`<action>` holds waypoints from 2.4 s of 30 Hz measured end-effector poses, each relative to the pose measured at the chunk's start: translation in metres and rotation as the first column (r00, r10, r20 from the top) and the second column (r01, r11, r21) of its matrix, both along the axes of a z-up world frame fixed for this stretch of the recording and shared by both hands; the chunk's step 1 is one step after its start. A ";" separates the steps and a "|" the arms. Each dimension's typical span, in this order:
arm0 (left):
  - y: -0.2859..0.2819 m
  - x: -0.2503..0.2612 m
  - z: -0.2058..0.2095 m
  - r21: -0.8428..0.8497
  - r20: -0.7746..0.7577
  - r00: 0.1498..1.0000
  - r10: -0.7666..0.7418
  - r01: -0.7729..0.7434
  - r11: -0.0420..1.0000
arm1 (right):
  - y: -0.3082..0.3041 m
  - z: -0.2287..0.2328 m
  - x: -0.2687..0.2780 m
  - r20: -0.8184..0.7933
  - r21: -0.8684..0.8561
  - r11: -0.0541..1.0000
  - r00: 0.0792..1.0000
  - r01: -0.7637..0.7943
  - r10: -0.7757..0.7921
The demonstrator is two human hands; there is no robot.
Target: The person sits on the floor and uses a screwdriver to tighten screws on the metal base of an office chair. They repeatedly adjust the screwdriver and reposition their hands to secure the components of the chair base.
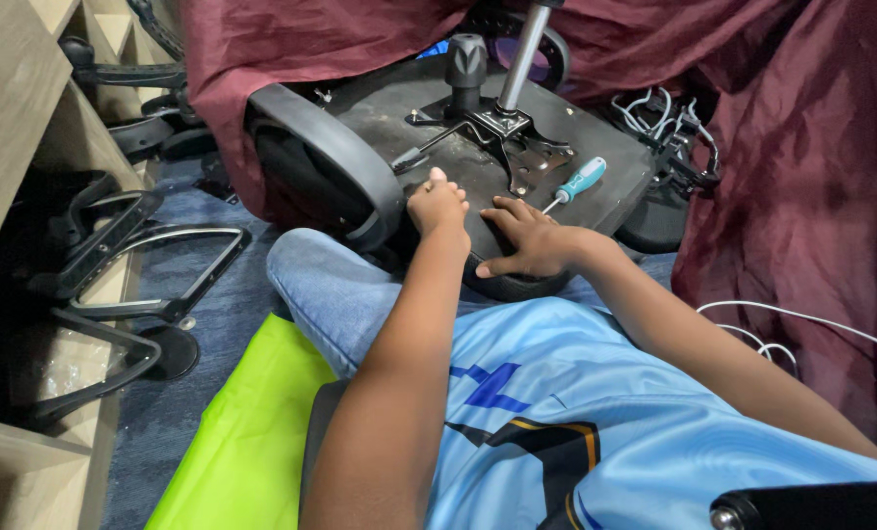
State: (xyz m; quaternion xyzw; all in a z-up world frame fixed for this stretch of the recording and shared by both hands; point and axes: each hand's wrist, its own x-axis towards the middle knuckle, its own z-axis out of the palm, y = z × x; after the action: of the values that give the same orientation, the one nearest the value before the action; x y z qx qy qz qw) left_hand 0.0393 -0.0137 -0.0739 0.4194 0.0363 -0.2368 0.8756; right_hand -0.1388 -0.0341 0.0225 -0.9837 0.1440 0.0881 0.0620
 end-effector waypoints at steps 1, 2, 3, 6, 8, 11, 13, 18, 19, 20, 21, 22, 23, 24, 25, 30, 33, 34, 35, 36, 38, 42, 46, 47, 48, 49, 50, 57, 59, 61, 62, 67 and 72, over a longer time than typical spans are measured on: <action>-0.003 -0.001 -0.002 -0.013 0.047 0.999 -0.022 0.023 1.000 | -0.002 0.001 -0.002 0.022 0.014 1.000 1.000 0.006 -0.007; -0.004 -0.004 -0.003 -0.024 0.094 0.995 -0.045 0.047 0.999 | -0.004 0.002 -0.004 0.066 0.010 1.000 0.998 -0.018 0.017; -0.004 -0.007 -0.002 -0.009 0.139 0.987 -0.079 0.081 0.997 | -0.006 0.002 -0.005 0.111 0.006 0.999 0.993 -0.040 0.039; 0.008 -0.027 0.006 0.058 0.242 0.949 -0.201 0.193 0.980 | -0.007 0.001 -0.007 0.365 0.151 0.988 0.931 -0.027 -0.031; 0.020 -0.038 0.018 0.131 0.268 0.916 -0.298 0.272 0.953 | -0.006 0.000 -0.005 0.513 0.227 0.967 0.858 -0.111 -0.022; 0.036 -0.047 0.030 0.438 0.459 0.786 -0.414 0.206 0.875 | -0.006 -0.001 -0.005 0.610 0.291 0.902 0.788 -0.318 0.081; 0.042 -0.044 0.032 0.551 0.490 0.722 -0.488 0.177 0.816 | -0.005 -0.005 -0.001 0.602 0.454 0.798 0.797 -0.397 0.055; 0.041 -0.021 0.009 0.405 0.472 0.685 -0.556 0.392 0.826 | -0.015 -0.012 0.008 0.506 0.647 0.731 0.840 -0.218 -0.197; 0.039 -0.013 0.008 0.405 0.431 0.689 -0.582 0.429 0.807 | -0.016 -0.011 0.010 0.471 0.675 0.727 0.834 -0.129 -0.289; 0.040 -0.008 0.007 0.403 0.391 0.691 -0.608 0.465 0.788 | -0.017 -0.012 0.011 0.444 0.685 0.722 0.842 -0.100 -0.304; 0.044 -0.005 0.005 0.388 0.372 0.679 -0.633 0.506 0.770 | -0.017 -0.013 0.011 0.421 0.694 0.717 0.849 -0.073 -0.321; 0.048 -0.003 0.005 0.371 0.353 0.666 -0.657 0.545 0.752 | -0.018 -0.015 0.011 0.396 0.702 0.711 0.854 -0.046 -0.336; 0.053 -0.003 0.007 0.354 0.334 0.650 -0.682 0.584 0.730 | -0.021 -0.016 0.012 0.452 0.692 0.710 0.846 -0.133 -0.282; 0.058 -0.005 0.009 0.308 0.324 0.639 -0.698 0.626 0.716 | -0.025 -0.016 0.012 0.506 0.676 0.703 0.832 -0.219 -0.228; 0.064 -0.007 0.014 0.264 0.319 0.630 -0.709 0.659 0.704 | -0.030 -0.017 0.015 0.563 0.655 0.689 0.809 -0.312 -0.169; 0.103 -0.020 0.053 0.494 0.255 0.777 -0.575 0.406 0.769 | -0.061 -0.023 0.023 0.632 0.626 0.752 0.698 -0.206 -0.336; 0.132 -0.027 0.073 0.800 0.351 0.779 -0.519 0.039 0.599 | -0.069 -0.027 0.034 0.665 0.583 0.788 0.674 -0.199 -0.322; 0.137 -0.032 0.078 0.847 0.382 0.767 -0.515 -0.068 0.527 | -0.069 -0.029 0.040 0.665 0.574 0.794 0.679 -0.199 -0.311; 0.140 -0.038 0.081 0.877 0.412 0.750 -0.517 -0.171 0.450 | -0.067 -0.031 0.048 0.675 0.577 0.780 0.679 -0.242 -0.289; 0.142 -0.044 0.083 0.888 0.403 0.743 -0.535 -0.174 0.426 | -0.064 -0.034 0.059 0.684 0.580 0.763 0.678 -0.285 -0.267; 0.149 -0.052 0.082 0.906 0.391 0.729 -0.563 -0.194 0.377 | -0.054 -0.041 0.080 0.693 0.603 0.715 0.676 -0.355 -0.249; 0.161 -0.052 0.080 0.899 0.401 0.745 -0.533 -0.208 0.386 | -0.030 -0.044 0.111 0.690 0.543 0.785 0.691 -0.298 -0.215; 0.166 -0.048 0.071 0.880 0.413 0.771 -0.485 -0.200 0.431 | -0.020 -0.041 0.116 0.709 0.408 0.862 0.699 -0.301 -0.092; 0.167 -0.047 0.072 0.869 0.426 0.772 -0.471 -0.204 0.452 | -0.018 -0.037 0.117 0.744 0.301 0.885 0.669 -0.355 0.015; 0.167 -0.046 0.074 0.867 0.427 0.779 -0.460 -0.208 0.453 | -0.016 -0.035 0.116 0.764 0.190 0.894 0.633 -0.405 0.124; 0.166 -0.045 0.075 0.865 0.427 0.784 -0.451 -0.209 0.456 | -0.014 -0.033 0.116 0.771 0.076 0.892 0.594 -0.446 0.231; 0.165 -0.045 0.076 0.863 0.427 0.789 -0.442 -0.210 0.459 | -0.013 -0.031 0.117 0.768 0.076 0.882 0.591 -0.465 0.245; 0.167 -0.051 0.085 0.835 0.433 0.790 -0.435 -0.171 0.522 | 0.001 -0.036 0.130 0.762 0.296 0.832 0.641 -0.470 0.091; 0.168 -0.051 0.086 0.827 0.434 0.787 -0.439 -0.155 0.540 | 0.001 -0.039 0.131 0.729 0.295 0.852 0.679 -0.432 0.092; 0.170 -0.052 0.087 0.820 0.440 0.785 -0.436 -0.154 0.551 | 0.004 -0.042 0.132 0.685 0.285 0.890 0.725 -0.357 0.071; 0.171 -0.051 0.087 0.816 0.443 0.785 -0.433 -0.154 0.557 | 0.006 -0.043 0.132 0.697 0.282 0.894 0.714 -0.349 0.058; 0.172 -0.055 0.088 0.807 0.445 0.788 -0.424 -0.149 0.571 | 0.010 -0.038 0.125 0.777 0.154 0.927 0.621 -0.343 0.101; 0.163 -0.053 0.087 0.812 0.429 0.785 -0.446 -0.120 0.570 | 0.003 -0.037 0.124 0.753 0.242 0.925 0.659 -0.292 0.010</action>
State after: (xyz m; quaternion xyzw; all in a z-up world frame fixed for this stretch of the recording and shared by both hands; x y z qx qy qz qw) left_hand -0.0133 0.1496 0.0133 0.8219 -0.1776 -0.1348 0.5242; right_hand -0.0145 -0.0313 -0.0150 -0.9164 0.0052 -0.2889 0.2771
